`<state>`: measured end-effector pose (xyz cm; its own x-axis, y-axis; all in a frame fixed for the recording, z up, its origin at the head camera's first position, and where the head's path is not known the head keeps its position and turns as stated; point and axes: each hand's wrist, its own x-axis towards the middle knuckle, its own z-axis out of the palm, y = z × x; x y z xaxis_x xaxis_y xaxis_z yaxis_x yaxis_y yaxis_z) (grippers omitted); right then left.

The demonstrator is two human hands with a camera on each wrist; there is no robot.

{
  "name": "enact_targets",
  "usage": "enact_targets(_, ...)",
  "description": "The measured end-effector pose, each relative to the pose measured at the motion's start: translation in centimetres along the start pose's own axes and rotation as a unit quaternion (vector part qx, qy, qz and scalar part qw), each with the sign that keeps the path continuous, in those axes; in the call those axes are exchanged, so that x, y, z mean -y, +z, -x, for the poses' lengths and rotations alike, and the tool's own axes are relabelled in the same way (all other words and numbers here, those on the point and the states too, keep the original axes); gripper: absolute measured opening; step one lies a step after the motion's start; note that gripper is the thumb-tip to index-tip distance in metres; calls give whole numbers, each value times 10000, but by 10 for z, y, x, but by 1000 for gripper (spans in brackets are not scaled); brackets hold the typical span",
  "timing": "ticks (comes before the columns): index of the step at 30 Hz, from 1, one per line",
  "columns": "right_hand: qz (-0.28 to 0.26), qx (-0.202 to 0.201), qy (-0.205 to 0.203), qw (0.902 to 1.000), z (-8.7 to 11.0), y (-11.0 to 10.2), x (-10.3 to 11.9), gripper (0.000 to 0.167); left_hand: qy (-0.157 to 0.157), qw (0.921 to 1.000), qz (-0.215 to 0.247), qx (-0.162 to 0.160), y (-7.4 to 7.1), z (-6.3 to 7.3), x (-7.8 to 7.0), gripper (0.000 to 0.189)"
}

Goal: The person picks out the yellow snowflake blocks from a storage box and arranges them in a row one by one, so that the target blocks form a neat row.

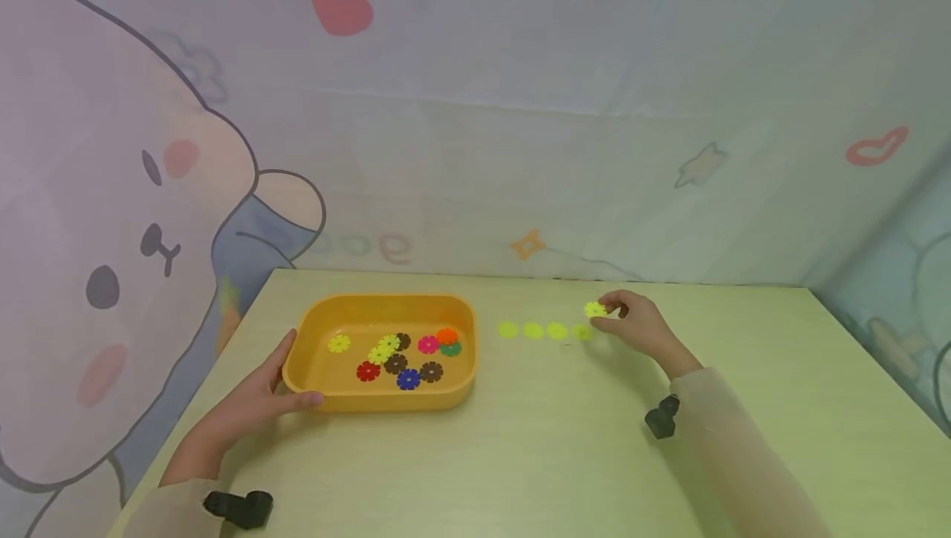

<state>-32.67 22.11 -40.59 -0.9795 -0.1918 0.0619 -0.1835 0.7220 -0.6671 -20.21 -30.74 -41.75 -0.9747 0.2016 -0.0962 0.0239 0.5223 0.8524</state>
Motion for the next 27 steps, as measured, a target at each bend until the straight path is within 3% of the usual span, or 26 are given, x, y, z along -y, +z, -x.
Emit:
enact_targets(13, -43, 394, 453, 9982, -6, 2, -28, 43, 10, 10000, 57, 48, -1, 1, -2, 111)
enact_targets(27, 243, 699, 721, 9946, -8, 4, -35, 44, 37, 9999, 88, 101, -2, 3, -3, 110)
